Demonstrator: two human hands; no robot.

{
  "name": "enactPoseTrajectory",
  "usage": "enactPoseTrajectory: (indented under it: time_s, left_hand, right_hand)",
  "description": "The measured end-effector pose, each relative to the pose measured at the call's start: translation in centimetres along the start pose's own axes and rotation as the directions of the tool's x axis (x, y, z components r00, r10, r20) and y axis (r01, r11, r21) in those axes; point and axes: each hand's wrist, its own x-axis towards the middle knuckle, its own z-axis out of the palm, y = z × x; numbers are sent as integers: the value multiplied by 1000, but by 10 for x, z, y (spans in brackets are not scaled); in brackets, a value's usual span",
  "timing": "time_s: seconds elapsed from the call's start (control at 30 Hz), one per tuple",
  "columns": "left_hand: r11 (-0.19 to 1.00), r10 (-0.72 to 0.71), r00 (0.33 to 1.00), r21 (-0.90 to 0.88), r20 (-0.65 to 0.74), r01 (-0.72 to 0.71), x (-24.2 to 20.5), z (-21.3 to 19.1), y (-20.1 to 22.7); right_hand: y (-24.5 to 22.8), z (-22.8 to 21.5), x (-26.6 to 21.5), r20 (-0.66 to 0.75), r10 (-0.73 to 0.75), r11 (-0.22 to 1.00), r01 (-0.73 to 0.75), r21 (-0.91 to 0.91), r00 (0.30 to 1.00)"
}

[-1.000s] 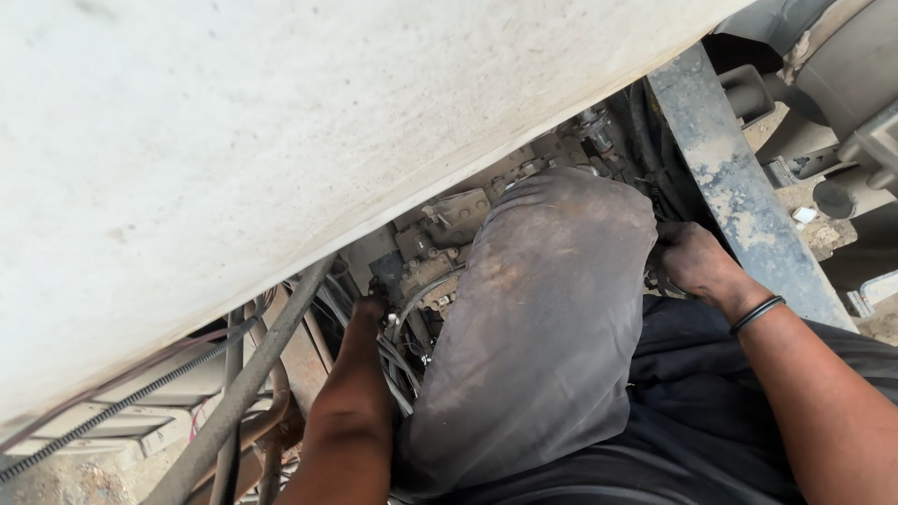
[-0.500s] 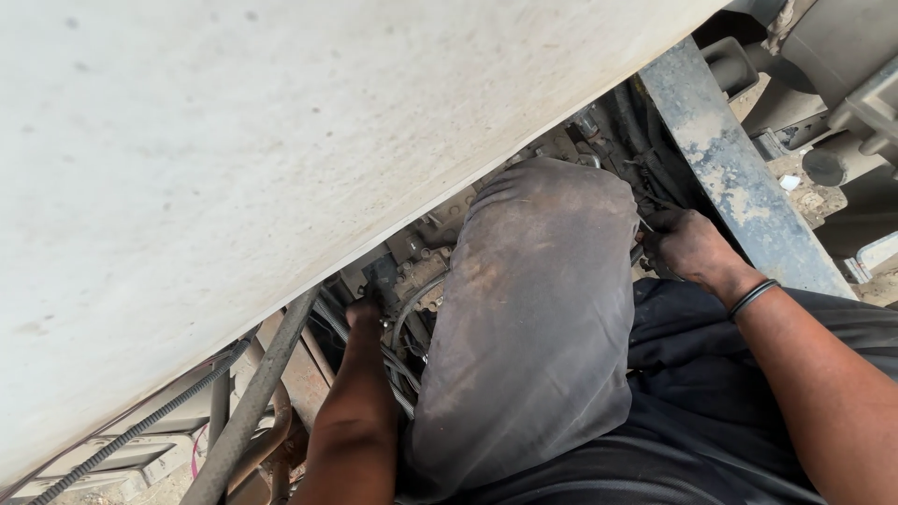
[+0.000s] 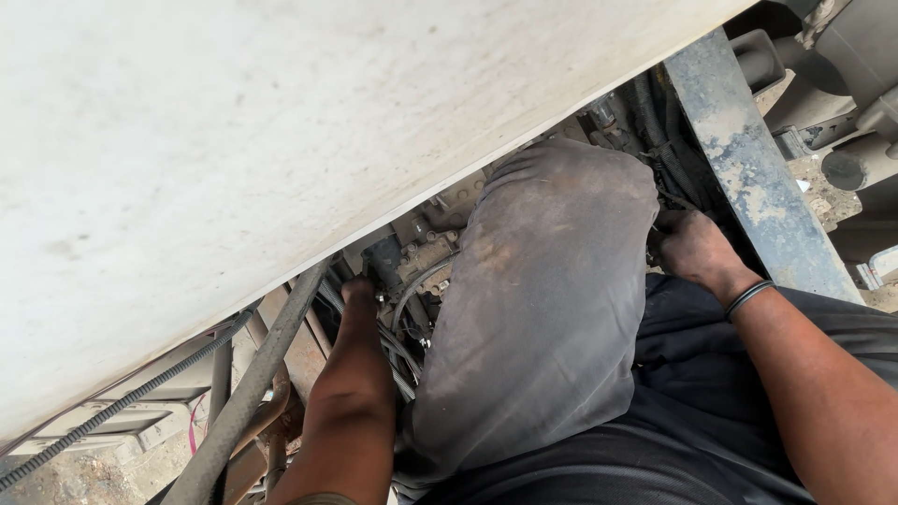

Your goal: The person sits beneath a vehicle and uses two wrenches to loosen and tighten bolts on a pipe or fitting attached to the undercarriage. The person repeatedly repositions the wrenches and applies force to turn the fasteners.

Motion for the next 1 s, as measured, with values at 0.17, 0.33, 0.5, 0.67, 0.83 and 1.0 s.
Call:
enactPoseTrajectory:
  time_s: [0.17, 0.33, 0.5, 0.67, 0.83, 1.0]
  left_hand:
    - [1000, 9, 1000, -11, 3, -9, 0, 5, 7]
    - [999, 29, 999, -17, 20, -29, 4, 1, 9]
    - [998, 56, 998, 5, 35, -56, 12, -9, 15]
    - [999, 29, 999, 20, 44, -30, 6, -14, 3]
    - [998, 39, 998, 53, 57, -42, 5, -20, 11]
    - [993, 50, 997, 101, 51, -55, 1, -30, 20]
  right_hand:
    - [-5, -4, -5, 49, 92, 996, -92, 14, 995]
    - [-14, -9, -9, 55, 185, 982, -186, 12, 981]
    - [-12, -6, -6, 39, 143, 990, -142, -19, 989]
    - [-2, 3, -1, 22, 98, 993, -100, 66, 995]
    - [8, 10, 6, -7, 107, 992, -106, 66, 994]
    - [11, 12, 11, -8, 113, 987, -112, 118, 994]
